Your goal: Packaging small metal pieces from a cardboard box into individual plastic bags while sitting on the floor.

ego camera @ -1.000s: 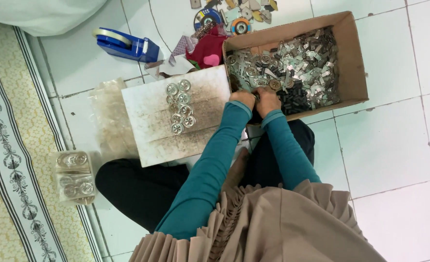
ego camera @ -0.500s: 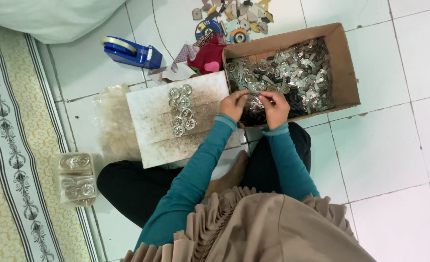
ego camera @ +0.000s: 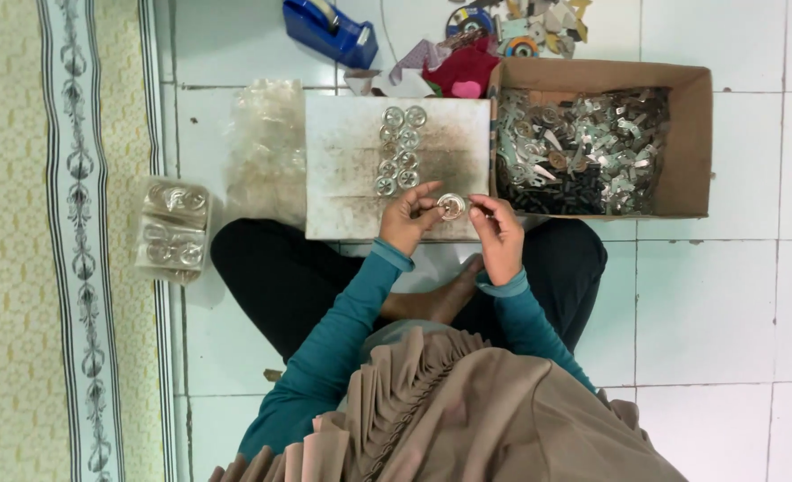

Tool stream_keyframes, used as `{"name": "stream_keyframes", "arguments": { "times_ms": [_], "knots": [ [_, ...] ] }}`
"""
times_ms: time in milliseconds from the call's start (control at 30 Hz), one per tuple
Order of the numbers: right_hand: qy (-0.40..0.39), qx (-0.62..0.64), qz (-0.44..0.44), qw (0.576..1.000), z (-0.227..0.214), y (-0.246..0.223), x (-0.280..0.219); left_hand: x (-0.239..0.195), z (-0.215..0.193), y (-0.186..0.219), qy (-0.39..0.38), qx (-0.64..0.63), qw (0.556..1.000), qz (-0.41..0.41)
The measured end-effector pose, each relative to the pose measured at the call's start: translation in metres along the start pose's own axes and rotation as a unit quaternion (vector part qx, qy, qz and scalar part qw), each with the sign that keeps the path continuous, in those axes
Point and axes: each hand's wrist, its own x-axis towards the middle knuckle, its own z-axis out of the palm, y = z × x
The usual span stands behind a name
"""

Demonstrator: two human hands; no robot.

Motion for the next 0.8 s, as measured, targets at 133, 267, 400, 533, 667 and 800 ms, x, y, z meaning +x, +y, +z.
{"name": "stream_keyframes", "arguments": {
  "times_ms": [133,267,400,533,667,800],
  "knots": [
    [-0.055,0.045,0.138,0.988,0.03,0.088,-0.018,-0.012,-0.024,-0.051,0.052,0.091,0.994,-0.007],
    [-0.069,0.003,0.174,0.982,0.052,0.125,-0.016,-0.027,-0.039,-0.07,0.069,0.247,0.966,0.028],
    [-0.081,-0.089,0.137,0.983,0.075,0.112,0.001,-0.045,-0.042,-0.034,0.081,0.399,0.911,0.071],
    [-0.104,-0.159,0.12,0.975,0.101,0.12,0.028,-0.027,-0.054,-0.025,0.099,0.453,0.878,0.121],
    [-0.091,-0.25,0.068,0.962,0.117,0.134,0.036,-0.002,-0.07,-0.051,0.078,0.456,0.882,0.09],
    [-0.049,-0.274,0.027,0.96,0.122,0.138,0.034,-0.001,-0.075,-0.051,0.061,0.439,0.891,0.094]
  ]
}}
